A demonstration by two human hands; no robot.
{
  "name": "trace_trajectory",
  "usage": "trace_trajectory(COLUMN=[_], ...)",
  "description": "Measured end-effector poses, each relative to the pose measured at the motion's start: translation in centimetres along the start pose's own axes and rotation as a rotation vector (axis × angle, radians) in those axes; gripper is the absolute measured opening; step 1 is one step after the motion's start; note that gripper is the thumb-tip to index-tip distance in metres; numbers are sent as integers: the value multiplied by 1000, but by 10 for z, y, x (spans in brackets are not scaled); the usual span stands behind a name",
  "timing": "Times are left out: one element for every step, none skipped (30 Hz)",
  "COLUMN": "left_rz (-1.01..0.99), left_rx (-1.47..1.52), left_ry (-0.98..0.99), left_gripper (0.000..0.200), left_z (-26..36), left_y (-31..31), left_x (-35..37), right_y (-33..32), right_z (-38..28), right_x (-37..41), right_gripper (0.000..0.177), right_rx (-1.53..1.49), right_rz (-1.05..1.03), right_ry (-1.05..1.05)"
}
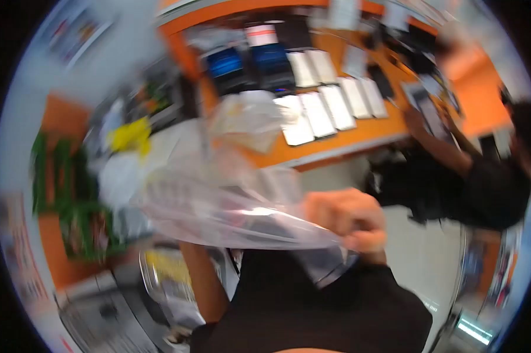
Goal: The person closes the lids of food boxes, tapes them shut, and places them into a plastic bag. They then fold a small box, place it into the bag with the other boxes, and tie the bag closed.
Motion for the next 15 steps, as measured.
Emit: trace_trajectory(left_rz=[-91,-158,-201,-221,-214,-187,-139,-41,-32,-17,2,-95,-52,-7,39], left_rx=[148,167,200,208,168,118,-23,31,47,63,75,204,124,45,-35], left_ry=[-21,-25,-18,0,36,83,111,161,191,211,229,336,392,450,513], left_gripper=[117,120,123,126,128,131,133,140,141,143,144,146,145,144,143], left_z=[-6,-12,-19,-27,-37,-47,-57,-76,-88,-98,-107,-119,-130,-141,-152], left_y=[40,72,96,113,128,142,150,155,152,145,142,145,148,151,156], left_x=[14,30,47,64,86,107,130,153,179,208,238,263,288,311,337], right_y=[-10,-22,-31,-41,-49,-58,-67,-81,-94,-102,-109,-117,-116,-113,-111], right_z=[-4,-10,-13,-16,-18,-19,-17,-15,-12,-8,-3,3,2,2,2], right_x=[13,24,36,45,54,59,65,78,85,94,103,115,120,119,119], right_gripper=[27,24,21,19,18,18,18,18,18,18,18,17,16,16,16], right_rx=[-3,17,73,144,225,313,412,385,377,367,355,375,407,444,483], right_rz=[-23,-56,-40,-25,-43,-64,-82,-152,-193,-224,-254,-239,-262,-292,-328], right_ry=[5,41,92,142,192,240,285,368,410,458,506,550,586,615,635])
Point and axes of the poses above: each hand's wrist, its own x-axis away from the middle knuckle, its own y-axis out of the palm, z = x × y, the point moved 1 cm from there along -x, towards the middle knuckle, and after that the axes turned 1 degree about -x, right-handed, at the moved point
